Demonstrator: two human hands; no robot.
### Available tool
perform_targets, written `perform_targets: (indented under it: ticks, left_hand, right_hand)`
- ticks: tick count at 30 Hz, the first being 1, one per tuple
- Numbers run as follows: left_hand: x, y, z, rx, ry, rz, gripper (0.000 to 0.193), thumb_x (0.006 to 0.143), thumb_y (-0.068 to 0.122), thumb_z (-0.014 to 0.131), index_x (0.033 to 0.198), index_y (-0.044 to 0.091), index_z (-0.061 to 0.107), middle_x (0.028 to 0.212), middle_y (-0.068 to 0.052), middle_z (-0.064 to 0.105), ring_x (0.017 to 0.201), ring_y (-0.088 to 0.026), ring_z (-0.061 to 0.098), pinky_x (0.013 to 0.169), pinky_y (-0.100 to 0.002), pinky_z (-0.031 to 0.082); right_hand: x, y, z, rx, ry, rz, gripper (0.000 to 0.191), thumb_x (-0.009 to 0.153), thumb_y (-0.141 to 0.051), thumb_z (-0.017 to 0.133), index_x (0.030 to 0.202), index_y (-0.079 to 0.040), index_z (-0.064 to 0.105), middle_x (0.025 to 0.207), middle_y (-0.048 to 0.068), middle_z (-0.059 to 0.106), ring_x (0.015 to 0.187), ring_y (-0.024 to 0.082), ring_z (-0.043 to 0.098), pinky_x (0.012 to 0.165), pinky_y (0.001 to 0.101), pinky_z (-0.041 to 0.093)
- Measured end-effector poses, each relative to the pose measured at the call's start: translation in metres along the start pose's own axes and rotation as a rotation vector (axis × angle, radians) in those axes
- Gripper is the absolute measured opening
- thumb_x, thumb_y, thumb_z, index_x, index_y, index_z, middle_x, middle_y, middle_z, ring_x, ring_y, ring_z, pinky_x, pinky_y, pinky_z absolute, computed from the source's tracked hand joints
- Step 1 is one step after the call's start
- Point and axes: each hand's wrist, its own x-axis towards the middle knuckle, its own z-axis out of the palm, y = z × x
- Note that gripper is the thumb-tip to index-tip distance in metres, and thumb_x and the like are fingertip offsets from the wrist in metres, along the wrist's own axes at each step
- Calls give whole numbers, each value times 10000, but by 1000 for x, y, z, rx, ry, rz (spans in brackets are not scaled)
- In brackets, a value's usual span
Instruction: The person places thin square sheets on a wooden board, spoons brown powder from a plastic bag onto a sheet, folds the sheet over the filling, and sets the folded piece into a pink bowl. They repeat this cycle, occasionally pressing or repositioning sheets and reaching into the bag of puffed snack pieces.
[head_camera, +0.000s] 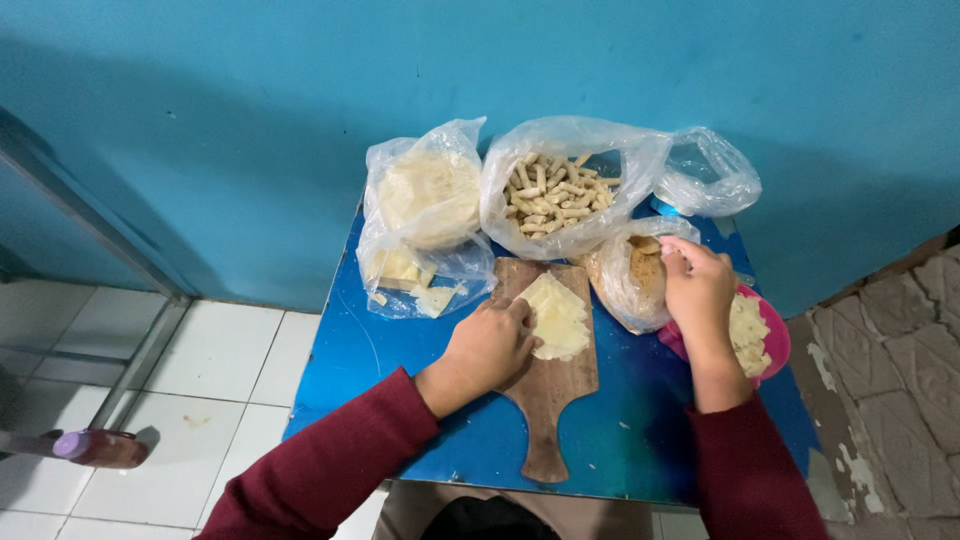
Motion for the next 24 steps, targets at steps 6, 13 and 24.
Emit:
perform_targets:
  ticks: [6, 13, 24]
  left_hand:
    - [0, -2, 2, 15, -5, 19, 292, 842, 248, 757, 1022, 54, 632, 1003, -165, 697, 963, -381, 651, 806, -459, 538]
    - [-1, -1, 3, 15, -10, 2, 282, 853, 263, 744, 1003, 48, 638, 983, -155, 706, 947, -370, 660, 797, -455, 543]
    - [-1, -3, 3, 34, -19, 8, 344, 860, 273, 750, 1014, -8, 626, 983, -219, 679, 927, -412, 647, 810, -479, 536]
  right_hand:
    - [2, 0, -3, 169, -85, 203, 176, 1015, -189, 661, 1085, -85, 785, 899, 114, 766, 732, 211, 666, 762, 329, 508]
    - [5, 1, -2, 538, -114, 484, 185, 1023, -119, 641, 1124, -21, 761, 886, 30, 726, 731, 66, 582, 657, 224, 444]
    - [12, 22, -18, 754, -13, 615, 171, 1005, -71, 640, 1097, 30, 743, 924, 49, 718, 823, 86, 623, 764, 213, 461]
